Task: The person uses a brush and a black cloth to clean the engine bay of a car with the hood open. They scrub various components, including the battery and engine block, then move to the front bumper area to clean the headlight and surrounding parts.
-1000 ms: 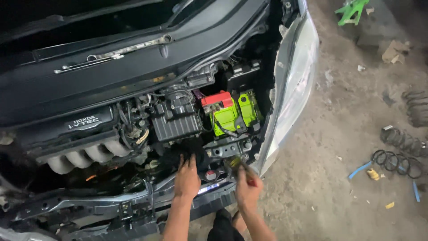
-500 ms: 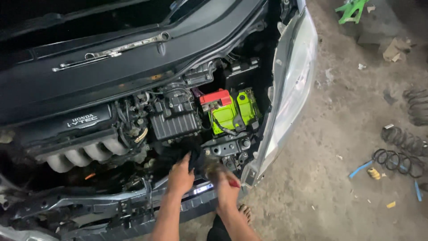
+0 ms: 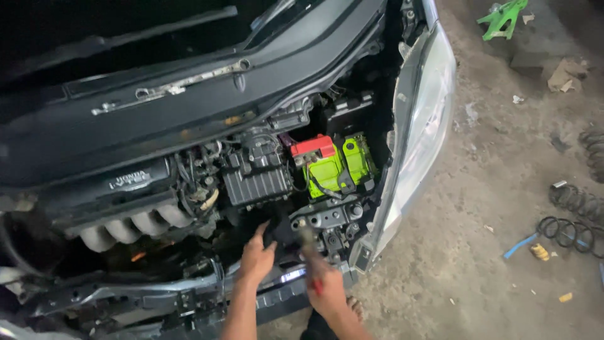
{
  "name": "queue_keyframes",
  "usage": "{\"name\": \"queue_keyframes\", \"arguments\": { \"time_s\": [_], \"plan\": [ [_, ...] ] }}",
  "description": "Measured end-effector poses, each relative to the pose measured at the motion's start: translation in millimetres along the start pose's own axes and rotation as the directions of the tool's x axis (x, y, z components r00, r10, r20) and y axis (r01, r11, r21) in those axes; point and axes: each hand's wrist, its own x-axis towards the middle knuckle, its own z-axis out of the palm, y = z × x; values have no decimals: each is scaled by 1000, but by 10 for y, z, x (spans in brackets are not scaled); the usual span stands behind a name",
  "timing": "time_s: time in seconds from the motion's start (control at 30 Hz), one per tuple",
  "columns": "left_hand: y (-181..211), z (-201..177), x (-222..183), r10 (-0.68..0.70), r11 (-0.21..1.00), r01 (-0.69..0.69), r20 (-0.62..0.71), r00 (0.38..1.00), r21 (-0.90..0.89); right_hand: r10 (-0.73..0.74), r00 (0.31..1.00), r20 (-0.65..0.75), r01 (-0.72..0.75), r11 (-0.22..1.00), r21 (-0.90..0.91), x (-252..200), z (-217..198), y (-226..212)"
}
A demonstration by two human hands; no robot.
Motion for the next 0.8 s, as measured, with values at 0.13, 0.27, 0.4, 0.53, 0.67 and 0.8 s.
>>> {"name": "queue_keyframes", "arguments": {
  "time_s": [0.13,0.27,0.4,0.53,0.67,0.8],
  "plan": [
    [-74,49,-106,-8,993,4,-40,999,-118,254,866,430,-260,965,-46,305,-386,-400],
    [-77,557,-21,155,972,-214,-415,896,-100,261,960,-100,-268,962,-59,318,-830,-265],
    [825,1039,-327,634,733,-671,-469,615,111,294,925,-243,-347,912,-218,181,-1322,-185],
    [1355,1365,-169,761,611,-676,-70,645,412,257,902,-345,-355,899,-257,224,-1625,-241],
    [1195,1234,-200,824,512,-678,-77,562,527,466,781,-416,-585,779,-225,335,-1869,-470],
    [834,1169,-180,718,540,-493,-69,693,682,428,772,-470,-548,823,-151,262,-1935,-487]
  ]
}}
